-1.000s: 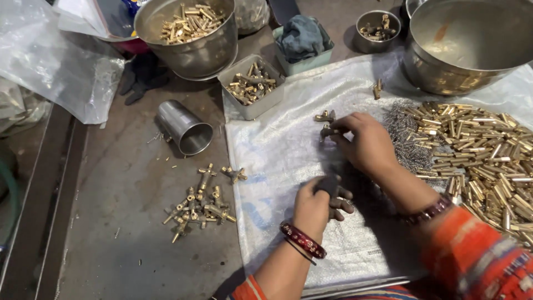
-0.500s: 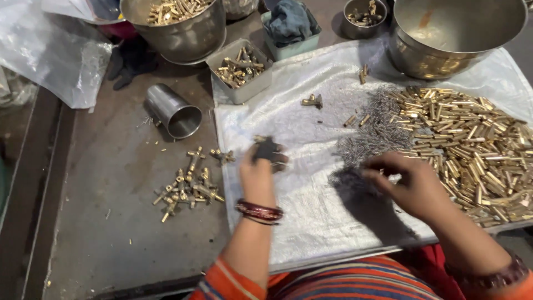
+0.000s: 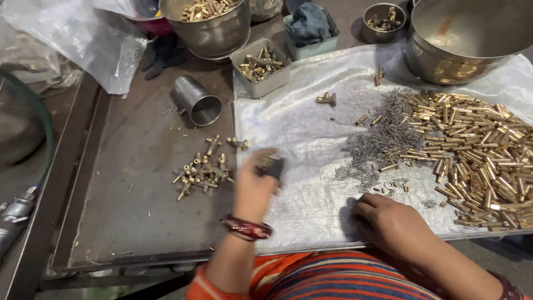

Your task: Assembling and finishing small brass metal components at a workbench.

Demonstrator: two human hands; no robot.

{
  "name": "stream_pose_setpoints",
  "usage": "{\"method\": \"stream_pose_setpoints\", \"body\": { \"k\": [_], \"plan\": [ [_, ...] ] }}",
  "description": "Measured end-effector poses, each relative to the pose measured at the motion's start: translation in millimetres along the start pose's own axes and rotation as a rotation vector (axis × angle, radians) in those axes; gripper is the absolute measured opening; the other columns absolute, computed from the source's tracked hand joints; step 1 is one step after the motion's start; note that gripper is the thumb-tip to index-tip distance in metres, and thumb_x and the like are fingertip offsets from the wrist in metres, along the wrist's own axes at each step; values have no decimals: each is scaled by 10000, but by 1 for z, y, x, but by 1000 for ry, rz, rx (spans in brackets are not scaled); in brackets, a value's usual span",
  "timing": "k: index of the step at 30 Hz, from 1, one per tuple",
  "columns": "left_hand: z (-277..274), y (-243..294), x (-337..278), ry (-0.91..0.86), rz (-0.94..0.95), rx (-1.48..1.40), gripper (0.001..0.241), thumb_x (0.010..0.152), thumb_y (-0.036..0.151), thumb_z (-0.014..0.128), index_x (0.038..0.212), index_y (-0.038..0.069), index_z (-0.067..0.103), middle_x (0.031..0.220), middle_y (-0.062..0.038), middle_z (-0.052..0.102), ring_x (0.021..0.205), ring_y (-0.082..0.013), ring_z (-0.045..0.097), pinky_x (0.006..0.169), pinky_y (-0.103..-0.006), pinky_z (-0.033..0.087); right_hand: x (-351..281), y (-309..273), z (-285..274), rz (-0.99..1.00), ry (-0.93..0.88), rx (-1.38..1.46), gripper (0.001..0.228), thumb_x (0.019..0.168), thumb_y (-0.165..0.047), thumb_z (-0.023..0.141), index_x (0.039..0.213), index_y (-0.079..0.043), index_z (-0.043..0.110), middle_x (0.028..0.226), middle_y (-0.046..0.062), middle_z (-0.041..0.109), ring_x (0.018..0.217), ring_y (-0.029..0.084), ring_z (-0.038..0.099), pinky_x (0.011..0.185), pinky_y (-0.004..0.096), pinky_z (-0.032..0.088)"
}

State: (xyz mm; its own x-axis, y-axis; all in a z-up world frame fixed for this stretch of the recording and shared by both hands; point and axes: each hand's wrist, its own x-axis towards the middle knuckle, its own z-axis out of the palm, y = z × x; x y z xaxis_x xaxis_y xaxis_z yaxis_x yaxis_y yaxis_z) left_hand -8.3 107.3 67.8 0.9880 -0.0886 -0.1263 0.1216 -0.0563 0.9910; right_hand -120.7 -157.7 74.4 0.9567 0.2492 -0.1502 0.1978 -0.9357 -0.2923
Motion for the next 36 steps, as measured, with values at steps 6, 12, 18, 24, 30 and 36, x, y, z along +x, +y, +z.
{"method": "stream_pose_setpoints", "body": {
  "k": [6, 12, 18, 24, 30, 36],
  "plan": [
    [100, -17, -25, -416, 233, 117, 468, 742, -54, 658, 1154, 145, 752, 982, -56, 780, 853, -144, 733, 749, -301, 589, -1, 38, -35, 192, 425, 500, 276, 847, -125, 729, 1119, -78, 745, 1046, 44, 773, 893, 180, 753, 745, 319, 588],
    [125, -34, -24, -584, 157, 187, 399, 777, 66, 695, 1167, 128, 744, 865, -51, 743, 770, -134, 699, 717, -303, 545, -5, 25, -19, 87, 615, 677, 192, 819, -25, 788, 1009, -16, 762, 1030, 82, 764, 968, 170, 720, 852, 311, 566],
    [118, -48, -17, -666, 48, 108, 417, 766, 0, 655, 1174, 43, 731, 845, -26, 731, 758, -106, 660, 679, -281, 534, 5, 31, 11, 55, 575, 815, 133, 804, -21, 800, 934, -32, 772, 1005, 73, 778, 961, 179, 742, 865, 308, 579],
    [122, -50, -13, -632, -178, -217, 497, 764, -118, 557, 1203, 71, 690, 841, -8, 695, 568, -73, 597, 471, -223, 454, 5, 42, -18, -9, 682, 533, 205, 858, -100, 746, 1062, -91, 768, 1178, 101, 719, 1070, 205, 687, 906, 322, 541],
    [107, -26, 0, -472, -120, -267, 408, 885, -98, 506, 1169, 70, 746, 693, -32, 663, 528, -59, 549, 433, -213, 378, -1, 153, -45, 438, 526, -225, 248, 904, -265, 739, 1129, -174, 791, 1172, 62, 736, 1131, 310, 638, 952, 418, 529],
    [105, -38, 2, -400, -159, -346, 516, 799, -146, 416, 1139, 36, 759, 657, -40, 630, 536, -82, 555, 451, -236, 364, 5, 158, -50, 512, 318, -195, 248, 895, -343, 714, 1082, -209, 808, 1071, 71, 768, 1044, 336, 643, 915, 446, 545]
  ]
}}
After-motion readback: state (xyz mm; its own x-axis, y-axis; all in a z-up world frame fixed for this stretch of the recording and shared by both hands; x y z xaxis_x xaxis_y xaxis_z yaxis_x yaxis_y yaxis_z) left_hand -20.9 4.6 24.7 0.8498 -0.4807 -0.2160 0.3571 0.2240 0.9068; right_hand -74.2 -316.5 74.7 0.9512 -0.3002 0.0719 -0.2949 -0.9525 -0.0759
